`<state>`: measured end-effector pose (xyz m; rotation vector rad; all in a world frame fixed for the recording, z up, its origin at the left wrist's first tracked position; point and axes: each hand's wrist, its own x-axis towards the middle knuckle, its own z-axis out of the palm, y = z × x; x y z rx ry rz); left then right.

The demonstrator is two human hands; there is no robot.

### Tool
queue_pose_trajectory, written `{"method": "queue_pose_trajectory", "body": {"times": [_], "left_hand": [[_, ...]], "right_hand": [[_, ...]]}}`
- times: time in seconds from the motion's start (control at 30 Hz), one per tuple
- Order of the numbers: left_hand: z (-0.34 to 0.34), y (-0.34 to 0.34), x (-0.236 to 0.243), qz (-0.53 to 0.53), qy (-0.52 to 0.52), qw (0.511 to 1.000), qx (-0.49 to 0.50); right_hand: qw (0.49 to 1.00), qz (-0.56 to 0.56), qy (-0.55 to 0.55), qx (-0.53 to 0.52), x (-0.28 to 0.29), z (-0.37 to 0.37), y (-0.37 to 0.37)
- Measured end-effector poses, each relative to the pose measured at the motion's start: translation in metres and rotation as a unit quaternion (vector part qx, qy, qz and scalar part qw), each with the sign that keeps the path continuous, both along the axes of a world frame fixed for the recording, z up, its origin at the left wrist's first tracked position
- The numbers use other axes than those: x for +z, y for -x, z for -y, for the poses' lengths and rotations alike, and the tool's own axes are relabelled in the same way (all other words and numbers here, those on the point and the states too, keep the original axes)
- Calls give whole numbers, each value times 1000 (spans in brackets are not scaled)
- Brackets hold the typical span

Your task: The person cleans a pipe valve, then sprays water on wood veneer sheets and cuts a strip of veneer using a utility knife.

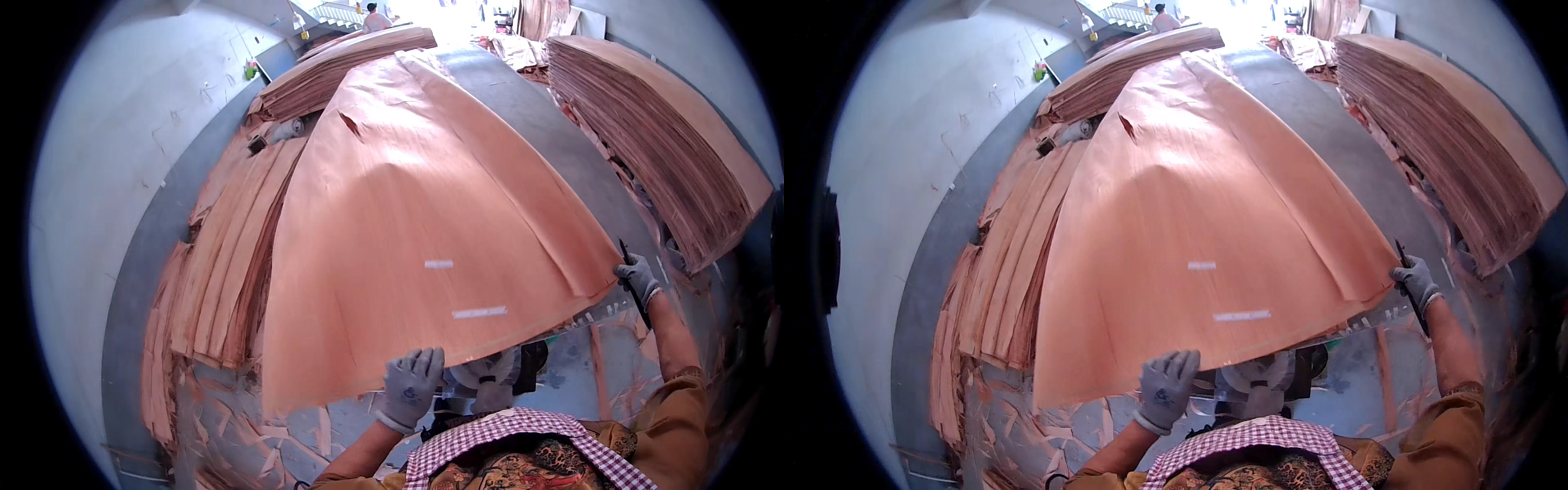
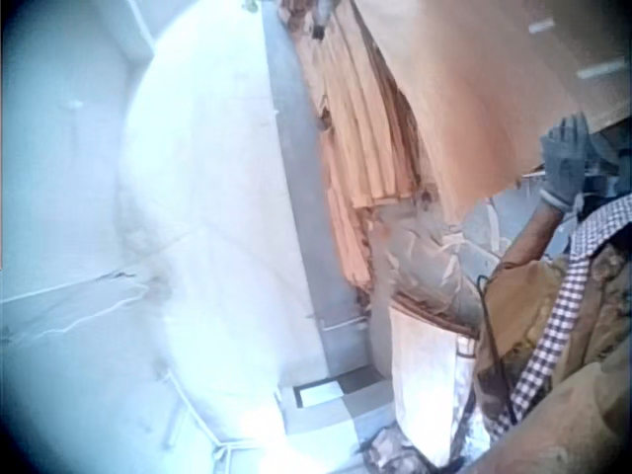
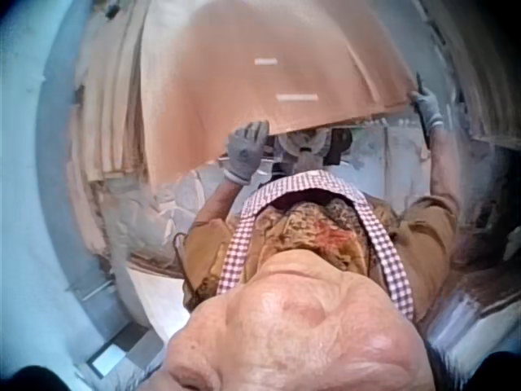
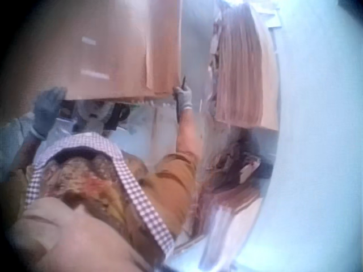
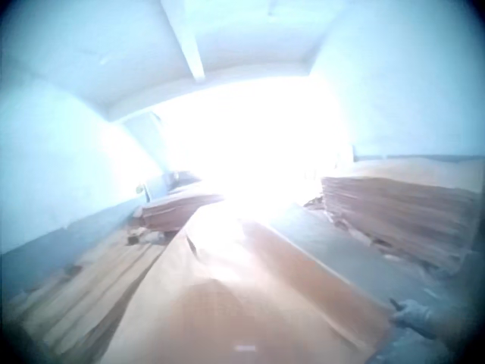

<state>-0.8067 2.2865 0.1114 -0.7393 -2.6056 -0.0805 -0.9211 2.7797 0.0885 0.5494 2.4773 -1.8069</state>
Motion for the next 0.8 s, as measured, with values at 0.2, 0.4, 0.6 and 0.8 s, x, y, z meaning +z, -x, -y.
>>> {"method": "queue_pose_trajectory", "body": {"times": [0.2, 0.4, 0.6, 0.8], "left_hand": [[3, -32, -55, 60, -37, 997, 24], [11, -62, -83, 84, -48, 995, 33], [26, -22, -45, 43, -43, 996, 62], [23, 84, -44, -44, -48, 988, 143]], "right_hand": [[994, -28, -100, -41, -30, -45, -76], [989, 17, -53, -140, -75, -41, -153], [990, -20, -53, -128, -52, 2, -98], [996, -28, -24, -83, -48, -10, 38]]}}
